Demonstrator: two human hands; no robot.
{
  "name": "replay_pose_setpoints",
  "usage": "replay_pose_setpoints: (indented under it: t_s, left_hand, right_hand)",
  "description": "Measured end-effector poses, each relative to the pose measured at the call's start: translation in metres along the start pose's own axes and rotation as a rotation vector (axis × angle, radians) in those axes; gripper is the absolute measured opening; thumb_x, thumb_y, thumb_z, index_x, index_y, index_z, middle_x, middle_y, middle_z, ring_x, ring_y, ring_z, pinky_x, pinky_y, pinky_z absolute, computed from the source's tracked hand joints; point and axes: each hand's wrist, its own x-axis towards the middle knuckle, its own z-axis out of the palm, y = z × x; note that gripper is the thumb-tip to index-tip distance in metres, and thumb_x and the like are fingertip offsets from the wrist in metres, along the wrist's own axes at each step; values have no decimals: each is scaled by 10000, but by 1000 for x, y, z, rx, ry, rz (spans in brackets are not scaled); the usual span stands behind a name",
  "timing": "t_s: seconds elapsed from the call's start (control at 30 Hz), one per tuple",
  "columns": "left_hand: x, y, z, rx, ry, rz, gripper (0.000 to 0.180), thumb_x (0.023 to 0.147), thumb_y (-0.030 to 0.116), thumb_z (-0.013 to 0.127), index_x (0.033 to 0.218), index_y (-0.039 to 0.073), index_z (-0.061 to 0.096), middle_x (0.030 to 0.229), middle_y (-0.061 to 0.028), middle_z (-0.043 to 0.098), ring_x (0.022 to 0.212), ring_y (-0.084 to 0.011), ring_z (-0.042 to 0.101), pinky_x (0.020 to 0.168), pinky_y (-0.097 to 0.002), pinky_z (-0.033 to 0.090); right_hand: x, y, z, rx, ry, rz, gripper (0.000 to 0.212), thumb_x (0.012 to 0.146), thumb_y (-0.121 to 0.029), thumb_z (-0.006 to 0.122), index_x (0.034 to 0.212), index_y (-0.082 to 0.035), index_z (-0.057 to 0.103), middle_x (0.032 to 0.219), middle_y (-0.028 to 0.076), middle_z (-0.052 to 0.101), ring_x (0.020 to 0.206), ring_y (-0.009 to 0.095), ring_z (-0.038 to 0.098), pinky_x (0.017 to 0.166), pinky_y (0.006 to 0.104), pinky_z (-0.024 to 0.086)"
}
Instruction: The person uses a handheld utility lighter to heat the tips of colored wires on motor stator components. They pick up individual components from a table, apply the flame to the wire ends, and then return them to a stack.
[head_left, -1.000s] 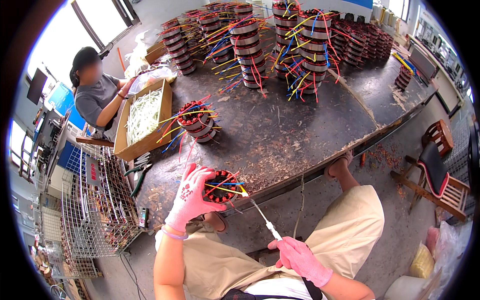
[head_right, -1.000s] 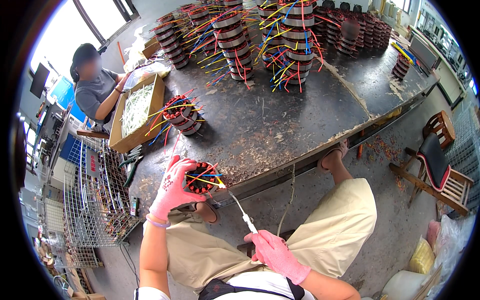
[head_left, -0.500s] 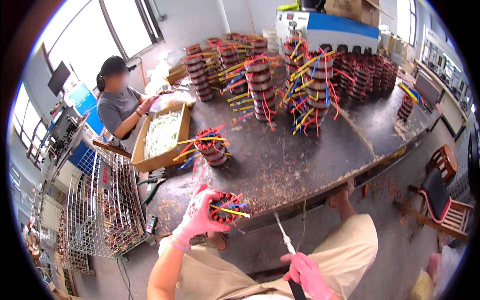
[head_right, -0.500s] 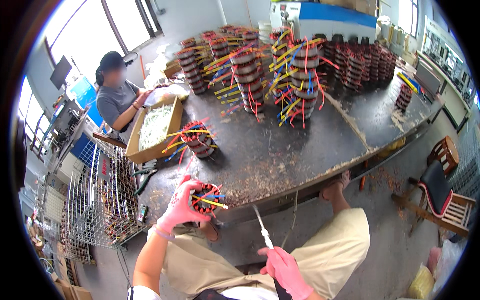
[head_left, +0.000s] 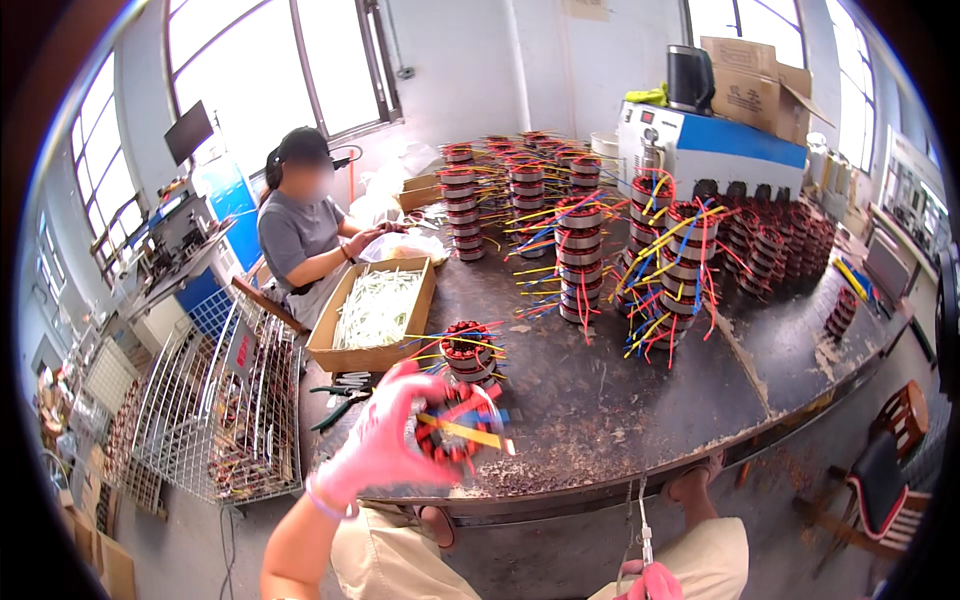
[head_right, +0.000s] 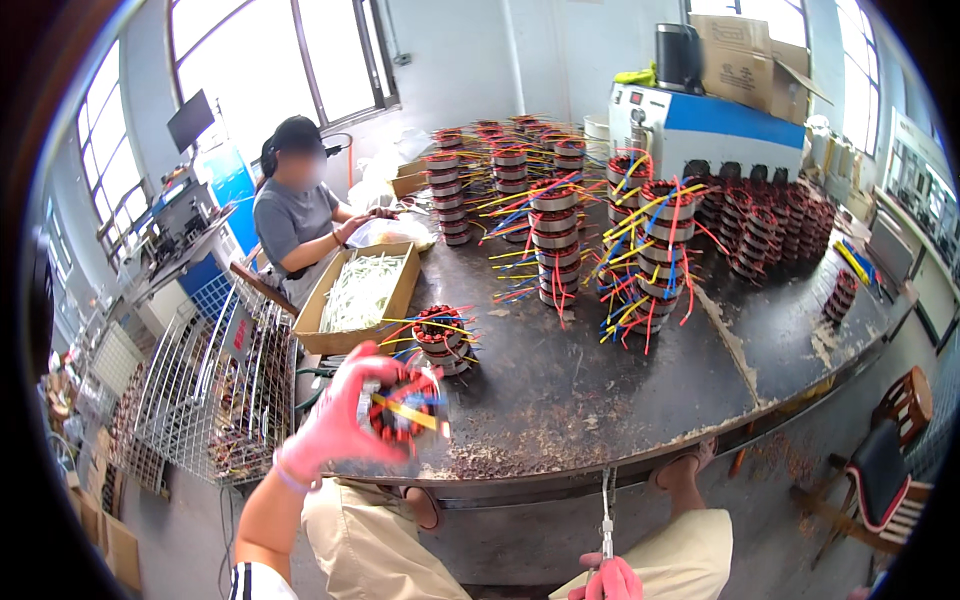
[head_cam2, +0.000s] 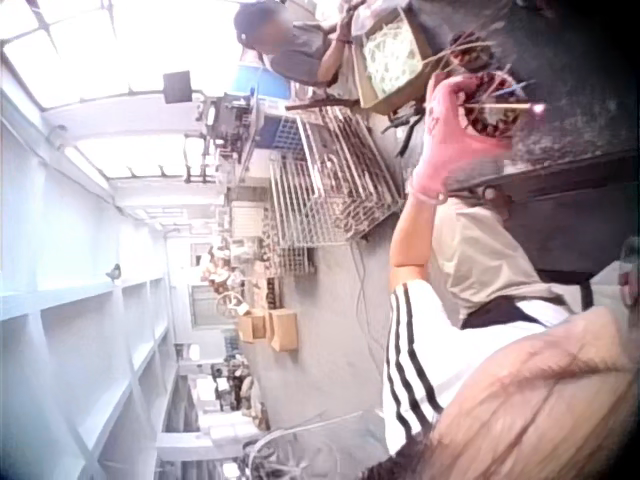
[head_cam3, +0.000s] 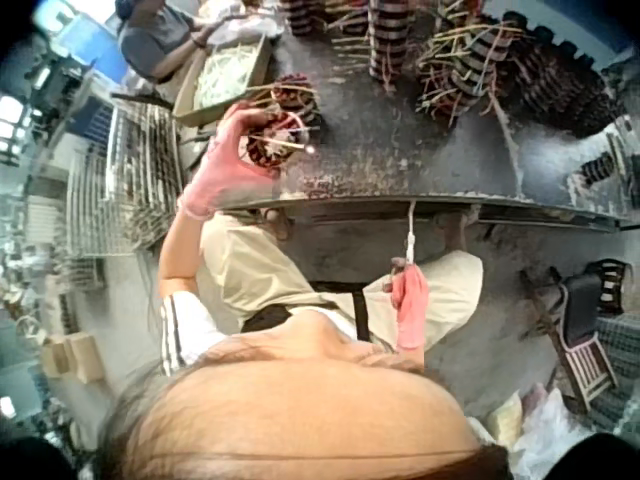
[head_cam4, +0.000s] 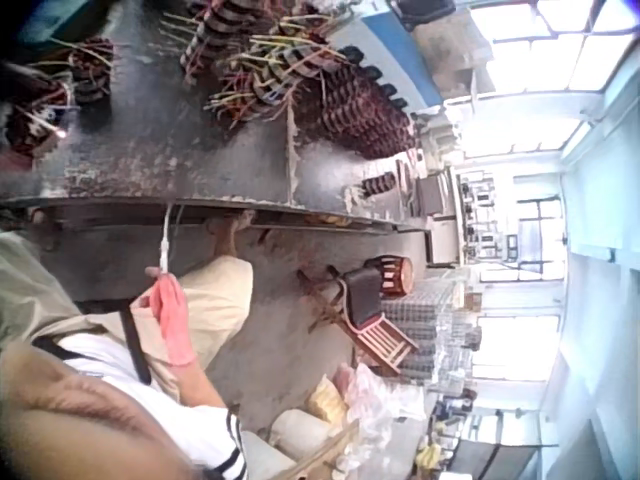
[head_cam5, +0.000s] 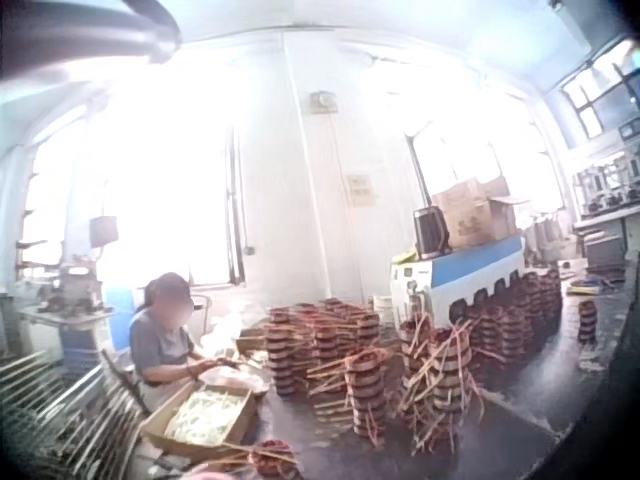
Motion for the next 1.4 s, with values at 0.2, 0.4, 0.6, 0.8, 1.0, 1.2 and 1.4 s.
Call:
replay_pose_setpoints:
  t_s: [0.2, 0.4, 0.6, 0.8, 1.0, 1.2, 1.4]
  left_hand:
    - [46, -109, 4, 2, 150, -331, 767, 510, 337, 918, 1106, -13, 586, 1055, -147, 592, 1014, -283, 583, 933, -362, 475]
    - [89, -139, 21, -16, 50, -377, 838, 529, 426, 903, 1161, -13, 571, 1098, -166, 608, 1094, -284, 550, 979, -368, 445]
    - [98, -146, 47, 87, 14, -402, 869, 499, 507, 890, 1154, 22, 590, 1070, -165, 640, 1091, -315, 544, 995, -368, 429]
    - [93, -154, 50, 16, 37, -395, 826, 520, 469, 896, 1146, 21, 597, 1080, -150, 662, 1085, -298, 572, 1007, -366, 420]
    - [91, -147, 44, 50, 12, -421, 817, 525, 446, 909, 1146, 15, 598, 1076, -145, 666, 1089, -295, 582, 980, -365, 446]
    - [92, -143, 36, 12, -71, -458, 805, 593, 403, 897, 1231, 39, 568, 1212, -164, 574, 1205, -298, 508, 1053, -383, 398]
    - [84, -143, 31, 42, -48, -403, 815, 634, 459, 874, 1267, 37, 581, 1233, -167, 607, 1202, -305, 536, 1047, -385, 417]
  right_hand:
    - [10, -8, -3, 5, 0, 58, 310, 1033, -249, 421, 899, -11, 567, 588, 0, 368, 492, 128, 400, 520, 294, 445]
    - [18, -22, 2, 52, 34, 160, 419, 1055, -364, 384, 953, -28, 611, 553, -33, 339, 454, 94, 331, 530, 273, 429]
    - [20, -18, -1, 166, 43, 252, 381, 1048, -365, 418, 825, -80, 536, 546, -39, 327, 440, 96, 290, 535, 274, 431]
    - [17, -14, 4, 170, 49, 241, 380, 1048, -364, 422, 787, -98, 498, 543, -38, 326, 439, 97, 294, 538, 275, 434]
    - [17, -18, 5, 185, 52, 232, 385, 1048, -363, 423, 772, -102, 488, 540, -37, 327, 439, 99, 298, 544, 279, 441]
    - [12, -13, 0, 188, 53, 223, 390, 1047, -363, 424, 757, -107, 479, 538, -36, 329, 439, 101, 303, 550, 282, 448]
    - [9, -20, 6, 197, 53, 213, 397, 1047, -362, 425, 743, -111, 469, 535, -34, 331, 438, 103, 307, 556, 286, 454]
